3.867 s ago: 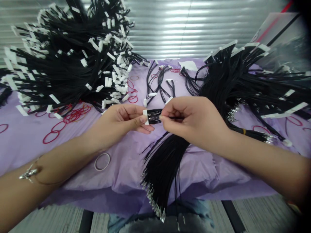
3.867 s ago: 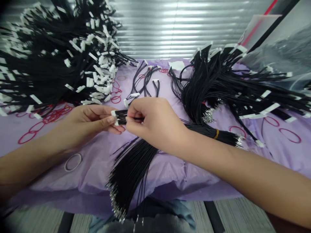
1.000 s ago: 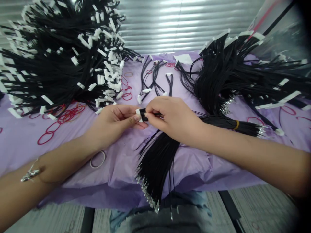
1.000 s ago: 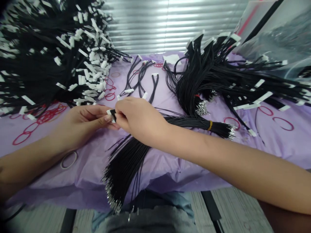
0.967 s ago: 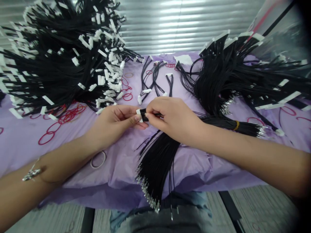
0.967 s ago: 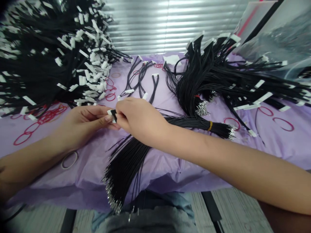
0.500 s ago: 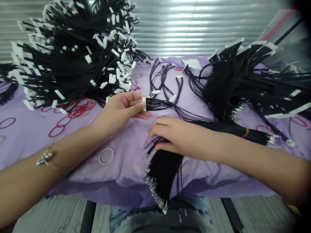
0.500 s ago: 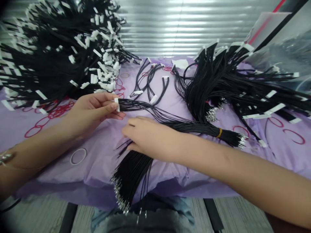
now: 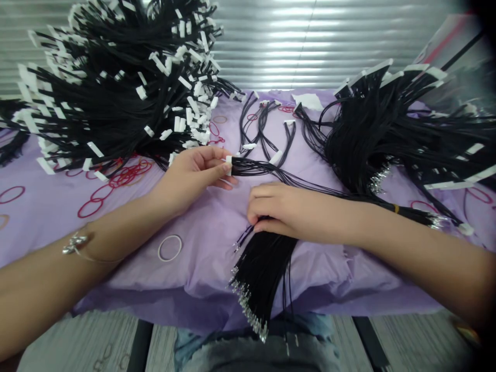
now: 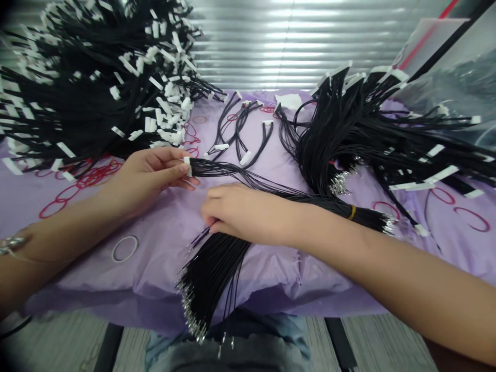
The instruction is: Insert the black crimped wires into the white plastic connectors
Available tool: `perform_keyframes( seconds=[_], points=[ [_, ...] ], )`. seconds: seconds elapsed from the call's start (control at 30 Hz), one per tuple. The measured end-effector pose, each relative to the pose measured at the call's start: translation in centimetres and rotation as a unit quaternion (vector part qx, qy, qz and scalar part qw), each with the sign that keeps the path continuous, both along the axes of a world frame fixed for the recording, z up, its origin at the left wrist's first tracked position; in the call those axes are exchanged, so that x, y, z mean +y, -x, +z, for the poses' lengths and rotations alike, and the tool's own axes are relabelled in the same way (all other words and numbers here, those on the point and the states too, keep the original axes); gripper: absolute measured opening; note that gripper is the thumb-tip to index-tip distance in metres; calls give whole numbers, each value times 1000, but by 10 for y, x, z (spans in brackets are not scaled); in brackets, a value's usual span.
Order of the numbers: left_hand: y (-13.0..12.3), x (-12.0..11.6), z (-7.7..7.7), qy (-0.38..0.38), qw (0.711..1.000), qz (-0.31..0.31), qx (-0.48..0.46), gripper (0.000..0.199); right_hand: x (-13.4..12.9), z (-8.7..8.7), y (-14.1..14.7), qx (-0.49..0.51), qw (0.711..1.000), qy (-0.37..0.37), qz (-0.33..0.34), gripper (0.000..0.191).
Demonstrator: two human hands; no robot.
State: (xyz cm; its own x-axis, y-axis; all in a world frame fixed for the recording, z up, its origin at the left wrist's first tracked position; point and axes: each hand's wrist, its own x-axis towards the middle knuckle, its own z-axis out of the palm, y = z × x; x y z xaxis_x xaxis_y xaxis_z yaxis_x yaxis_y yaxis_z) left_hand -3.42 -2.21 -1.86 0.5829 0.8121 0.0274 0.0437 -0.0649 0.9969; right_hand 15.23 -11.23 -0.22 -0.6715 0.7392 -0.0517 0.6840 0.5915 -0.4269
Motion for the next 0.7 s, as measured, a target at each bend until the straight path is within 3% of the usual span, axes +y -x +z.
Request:
perform_keyframes(
  seconds=[0.13, 0.27, 0.47, 0.6, 0.7],
  points=[
    [-1, 9, -9, -68, 996, 12, 62, 11, 1, -6, -1, 27, 998, -52, 37, 14],
    [-1, 21, -16, -137, 988, 11, 72, 6, 1, -7, 1, 18, 1000, -20, 9, 17],
    [-2, 27, -17, -144, 988, -1, 60, 5, 2, 0, 4, -3, 998, 62, -14, 13],
    [-1, 24, -14, -140, 988, 1, 62, 4, 0, 1, 5, -23, 998, 51, 4, 17],
    [0, 22, -12, -147, 987, 3, 66, 4, -1, -2, 4, 24, 999, 42, 5, 19]
  ],
)
